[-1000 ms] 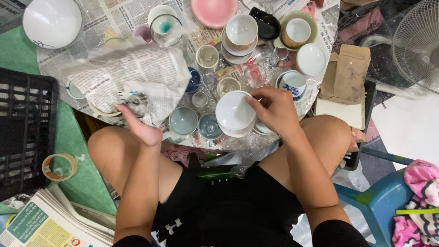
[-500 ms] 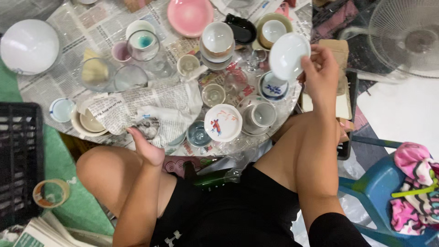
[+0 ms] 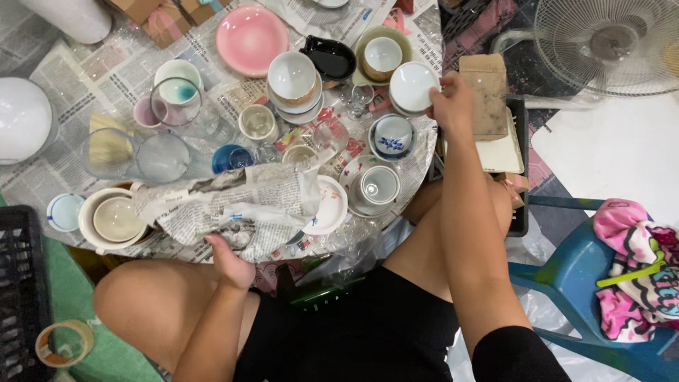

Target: The person sits cross-legged at a table covered with newspaper and various dishes. They unwrap a small item from newspaper and place it in a basket, then pick up a white bowl and wipe it thoroughly with a brown cloth.

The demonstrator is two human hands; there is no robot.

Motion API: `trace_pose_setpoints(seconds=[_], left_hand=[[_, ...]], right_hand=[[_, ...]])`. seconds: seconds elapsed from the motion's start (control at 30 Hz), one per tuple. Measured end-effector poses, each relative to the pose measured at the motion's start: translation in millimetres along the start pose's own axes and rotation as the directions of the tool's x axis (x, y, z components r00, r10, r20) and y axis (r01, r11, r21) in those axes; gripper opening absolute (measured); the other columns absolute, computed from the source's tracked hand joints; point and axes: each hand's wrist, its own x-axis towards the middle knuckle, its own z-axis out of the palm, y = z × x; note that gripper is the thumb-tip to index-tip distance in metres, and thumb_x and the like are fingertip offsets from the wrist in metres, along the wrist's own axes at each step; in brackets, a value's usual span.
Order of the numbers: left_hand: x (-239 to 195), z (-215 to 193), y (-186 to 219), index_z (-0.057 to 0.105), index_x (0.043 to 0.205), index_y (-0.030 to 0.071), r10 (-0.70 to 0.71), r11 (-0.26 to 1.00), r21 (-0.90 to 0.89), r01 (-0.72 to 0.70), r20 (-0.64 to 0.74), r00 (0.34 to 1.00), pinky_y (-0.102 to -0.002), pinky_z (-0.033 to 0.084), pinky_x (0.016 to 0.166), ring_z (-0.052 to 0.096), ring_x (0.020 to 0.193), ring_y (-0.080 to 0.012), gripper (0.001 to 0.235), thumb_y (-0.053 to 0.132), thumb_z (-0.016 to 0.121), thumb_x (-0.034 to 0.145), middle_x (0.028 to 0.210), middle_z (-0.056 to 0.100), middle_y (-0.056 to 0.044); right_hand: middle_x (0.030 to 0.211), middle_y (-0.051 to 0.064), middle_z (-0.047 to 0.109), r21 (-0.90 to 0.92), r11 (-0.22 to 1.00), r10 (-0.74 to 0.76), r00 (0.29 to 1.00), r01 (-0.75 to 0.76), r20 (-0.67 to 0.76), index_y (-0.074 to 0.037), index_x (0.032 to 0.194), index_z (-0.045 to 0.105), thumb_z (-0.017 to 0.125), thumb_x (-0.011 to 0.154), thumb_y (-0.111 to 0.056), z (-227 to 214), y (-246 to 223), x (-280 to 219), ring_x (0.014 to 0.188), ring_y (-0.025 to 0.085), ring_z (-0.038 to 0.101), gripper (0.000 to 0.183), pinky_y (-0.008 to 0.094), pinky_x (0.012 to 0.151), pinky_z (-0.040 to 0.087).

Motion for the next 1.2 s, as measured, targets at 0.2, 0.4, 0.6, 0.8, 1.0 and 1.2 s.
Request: trace_pose_setpoints(seconds=[0.2, 0.4, 0.6, 0.8, 1.0, 1.2], left_hand=[[-4, -3, 4, 0.03, 0.154, -0.008, -0.09, 0.995, 0.045, 0.091, -0.027, 0.996, -0.041, 0.03, 0.125, 0.042, 0.144, -0.0281, 0.069, 0.045, 0.011, 0.115, 0.158, 0.039, -0.019], [-14, 0, 0, 0.027, 0.155, -0.005, -0.252, 0.942, -0.227, 0.247, 0.007, 0.968, -0.042, 0.035, 0.118, 0.042, 0.142, -0.0266, 0.079, 0.058, 0.023, 0.108, 0.157, 0.038, -0.016], [-15, 9, 0, 0.028, 0.154, -0.004, -0.249, 0.942, -0.22, 0.255, 0.057, 0.967, -0.043, 0.037, 0.117, 0.044, 0.139, -0.0271, 0.081, 0.061, 0.025, 0.106, 0.155, 0.04, -0.016], [-9, 29, 18, 0.037, 0.149, -0.008, -0.077, 0.996, -0.042, 0.083, 0.135, 0.988, -0.041, 0.037, 0.118, 0.048, 0.138, -0.0285, 0.075, 0.055, 0.026, 0.111, 0.151, 0.047, -0.018], [-3, 40, 31, 0.038, 0.15, -0.008, -0.087, 0.99, -0.097, 0.106, 0.184, 0.979, -0.041, 0.039, 0.116, 0.05, 0.136, -0.029, 0.075, 0.055, 0.027, 0.112, 0.15, 0.048, -0.019], [-3, 38, 27, 0.031, 0.153, -0.008, -0.138, 0.984, -0.094, 0.153, 0.153, 0.979, -0.041, 0.036, 0.118, 0.046, 0.139, -0.0283, 0.077, 0.056, 0.025, 0.11, 0.153, 0.043, -0.02]], right_hand=[[0.08, 0.012, 0.067, -0.004, 0.999, -0.038, 0.999, 0.038, 0.004, 0.004, 0.12, 0.055, 0.066, 0.097, -0.006, 9, 6, -1, 0.054, 0.016, 0.066, 0.027, 0.029, 0.044, 0.052], [0.091, 0.014, 0.07, -0.061, 0.995, -0.081, 0.996, 0.078, -0.047, 0.005, 0.12, 0.056, 0.069, 0.095, -0.007, 12, -11, -22, 0.057, 0.016, 0.068, 0.031, 0.029, 0.049, 0.054], [0.104, 0.017, 0.07, -0.277, 0.951, -0.18, 0.975, 0.138, -0.131, 0.004, 0.118, 0.061, 0.073, 0.09, -0.011, 15, -19, -30, 0.074, 0.026, 0.071, 0.035, 0.038, 0.063, 0.055], [0.11, 0.018, 0.07, -0.498, 0.848, -0.302, 0.937, 0.181, -0.174, -0.002, 0.118, 0.069, 0.078, 0.086, -0.016, 14, -10, -32, 0.105, 0.033, 0.066, 0.036, 0.043, 0.094, 0.051], [0.111, 0.018, 0.068, -0.495, 0.848, -0.299, 0.942, 0.188, -0.155, -0.001, 0.122, 0.068, 0.078, 0.087, -0.019, 14, -6, -29, 0.105, 0.032, 0.066, 0.041, 0.042, 0.093, 0.052], [0.113, 0.019, 0.067, -0.484, 0.861, -0.261, 0.953, 0.158, -0.152, 0.0, 0.125, 0.066, 0.08, 0.086, -0.025, 15, -10, -30, 0.106, 0.032, 0.065, 0.049, 0.042, 0.093, 0.051]])
